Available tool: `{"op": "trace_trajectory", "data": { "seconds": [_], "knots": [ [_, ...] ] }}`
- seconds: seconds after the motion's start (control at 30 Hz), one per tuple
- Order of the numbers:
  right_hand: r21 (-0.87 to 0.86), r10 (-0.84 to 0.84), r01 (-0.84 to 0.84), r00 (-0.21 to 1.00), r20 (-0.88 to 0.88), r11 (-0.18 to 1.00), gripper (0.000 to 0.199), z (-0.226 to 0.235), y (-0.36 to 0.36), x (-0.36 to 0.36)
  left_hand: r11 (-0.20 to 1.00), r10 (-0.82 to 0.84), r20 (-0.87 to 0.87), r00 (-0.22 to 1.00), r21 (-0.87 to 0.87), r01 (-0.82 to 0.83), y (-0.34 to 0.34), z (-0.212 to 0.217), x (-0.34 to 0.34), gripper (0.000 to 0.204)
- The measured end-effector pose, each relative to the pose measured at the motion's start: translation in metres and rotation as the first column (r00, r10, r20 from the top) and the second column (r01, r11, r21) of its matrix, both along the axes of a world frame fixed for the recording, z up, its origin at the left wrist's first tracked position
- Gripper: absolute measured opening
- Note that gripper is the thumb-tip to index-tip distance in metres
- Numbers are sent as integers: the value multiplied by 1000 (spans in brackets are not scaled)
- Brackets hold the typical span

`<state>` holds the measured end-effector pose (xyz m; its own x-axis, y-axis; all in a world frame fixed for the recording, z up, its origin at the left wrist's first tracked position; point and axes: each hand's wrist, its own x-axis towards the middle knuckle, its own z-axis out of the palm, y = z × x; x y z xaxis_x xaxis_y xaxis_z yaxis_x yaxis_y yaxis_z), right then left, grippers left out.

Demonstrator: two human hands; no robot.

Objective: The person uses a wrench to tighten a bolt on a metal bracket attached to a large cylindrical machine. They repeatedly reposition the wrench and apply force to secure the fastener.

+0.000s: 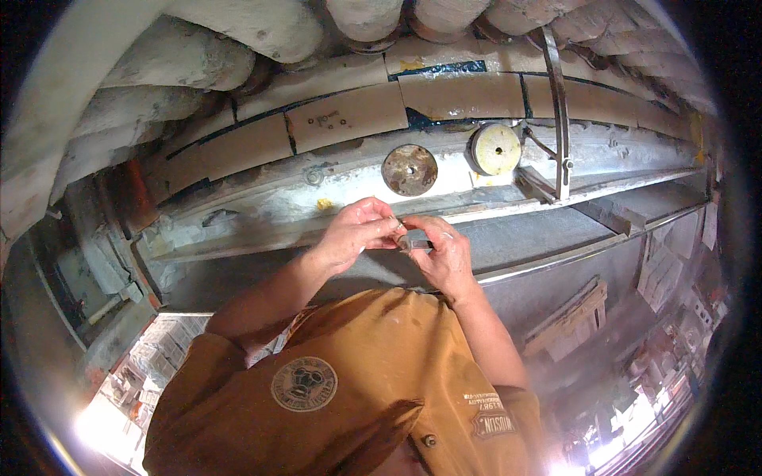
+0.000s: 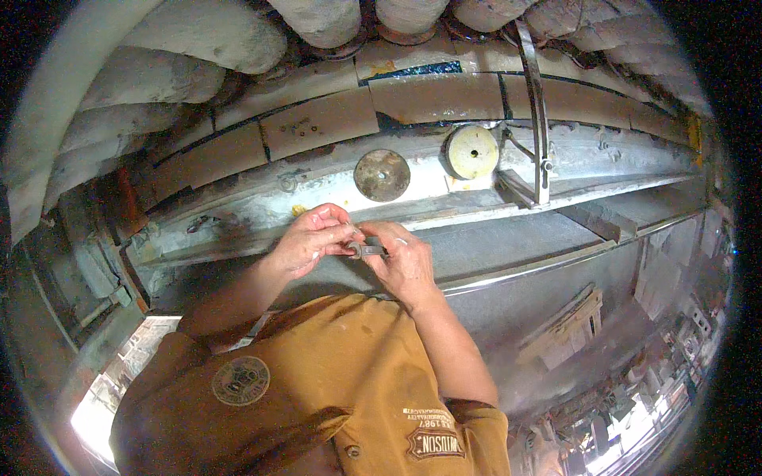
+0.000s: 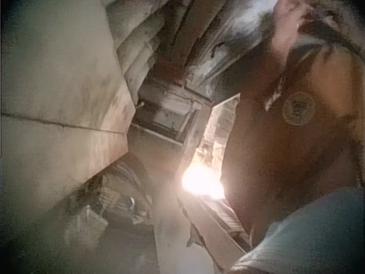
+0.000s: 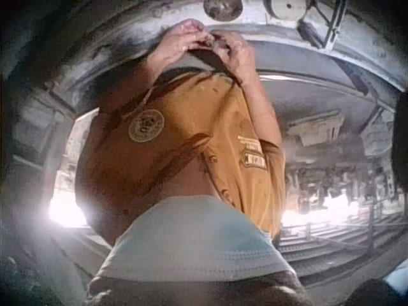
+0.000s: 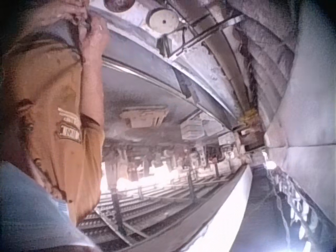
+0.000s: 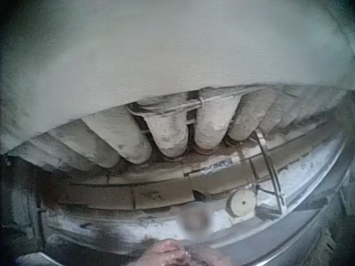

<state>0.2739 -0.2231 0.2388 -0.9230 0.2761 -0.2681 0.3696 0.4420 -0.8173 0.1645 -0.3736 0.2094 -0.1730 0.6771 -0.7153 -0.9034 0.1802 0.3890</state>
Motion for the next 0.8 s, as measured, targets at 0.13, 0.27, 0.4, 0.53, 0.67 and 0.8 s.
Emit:
{"op": "trace_trajectory", "data": {
  "seconds": [0.13,0.27,0.4,0.53,0.67,0.8],
  "knots": [
    [8,34,-34,999,3,999,31,-6,0,-5,997,-33,43,999,-62,35,1,-4,1,13],
    [34,53,-52,998,-29,998,23,-12,7,-1,997,-62,140,988,-38,68,3,-13,-2,17],
    [125,-86,85,996,2,988,18,-14,23,22,960,-263,-222,939,-159,231,-2,-56,-28,21],
    [268,-282,288,957,-60,919,19,-8,55,59,761,-578,-677,456,-649,1,-29,-131,-108,19],
    [439,-350,335,935,-49,833,16,-7,69,91,727,-682,-728,-75,-662,-185,-60,-177,-166,22],
    [528,-293,313,948,-125,790,16,-22,68,99,648,-758,-651,-21,-751,-125,-42,-172,-184,18]
  ]
}}
